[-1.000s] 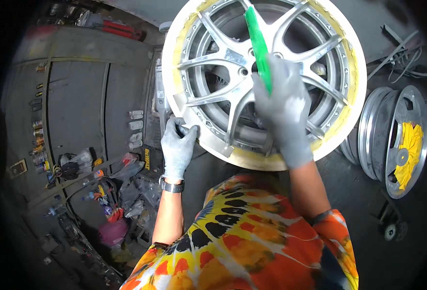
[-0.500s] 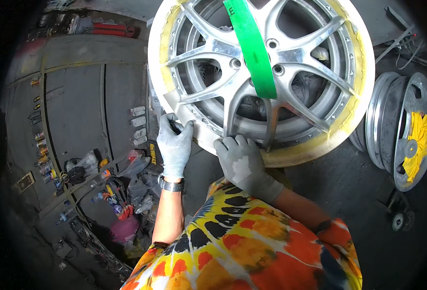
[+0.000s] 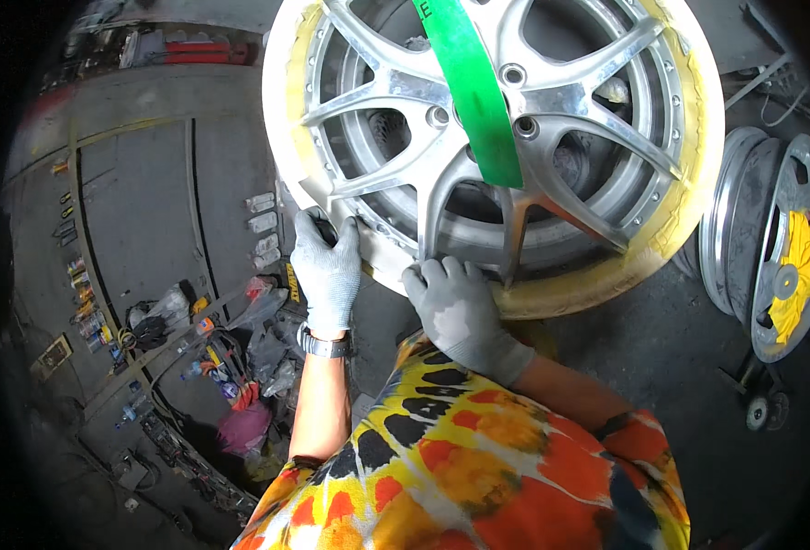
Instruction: The person cleans a wheel rim with a cloth by hand, puts on gloves, and applies sandpaper and tape to different parts of the rim while moving around the service bay.
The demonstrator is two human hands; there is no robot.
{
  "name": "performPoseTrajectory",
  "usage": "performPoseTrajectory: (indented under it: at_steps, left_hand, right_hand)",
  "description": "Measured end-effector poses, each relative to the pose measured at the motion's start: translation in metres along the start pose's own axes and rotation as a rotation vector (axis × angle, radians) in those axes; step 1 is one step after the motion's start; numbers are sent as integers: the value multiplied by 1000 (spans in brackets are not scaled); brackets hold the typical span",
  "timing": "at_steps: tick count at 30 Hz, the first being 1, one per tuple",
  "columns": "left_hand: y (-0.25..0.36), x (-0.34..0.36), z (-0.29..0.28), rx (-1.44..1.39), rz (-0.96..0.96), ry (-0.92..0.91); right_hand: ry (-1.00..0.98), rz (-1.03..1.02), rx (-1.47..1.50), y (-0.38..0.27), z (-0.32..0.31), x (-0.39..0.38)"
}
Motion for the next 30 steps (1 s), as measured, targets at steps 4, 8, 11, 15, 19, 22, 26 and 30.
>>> performPoseTrajectory:
  at_steps: [4, 8, 11, 15, 19, 22, 26, 30]
  left_hand:
    - [-2, -2, -3, 7, -33, 34]
    - [1, -6, -26, -50, -81, 75]
    - [3, -8, -48, -169, -82, 105]
    - [12, -11, -71, -161, -68, 109]
    - [-8, -23, -72, -223, -69, 150]
    - [-21, -32, -84, -235, -103, 256]
    - [-25, -40, -92, -374, -136, 285]
    - [-41, -47, -92, -403, -143, 306]
  right_hand:
    - [30, -42, 28, -2, 2, -1]
    - [100, -138, 219, -5, -16, -8]
    - [110, -278, 413, -16, -35, -13]
    - [72, -137, 416, 4, -31, -6]
    - [161, 7, 468, 32, -46, 12]
    - [154, -40, 322, 20, -58, 27]
    - [169, -318, -56, -23, -62, 46]
    - [107, -288, -109, -18, -20, 68]
Point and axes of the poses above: each hand's wrist, its own x-axis towards the middle knuckle, its own z-axis out of the palm, y = z × x, the point moved 9 cm from there along x, towards the middle knuckle, and after that the axes turned 8 degrees about z, right-handed, at the moved point
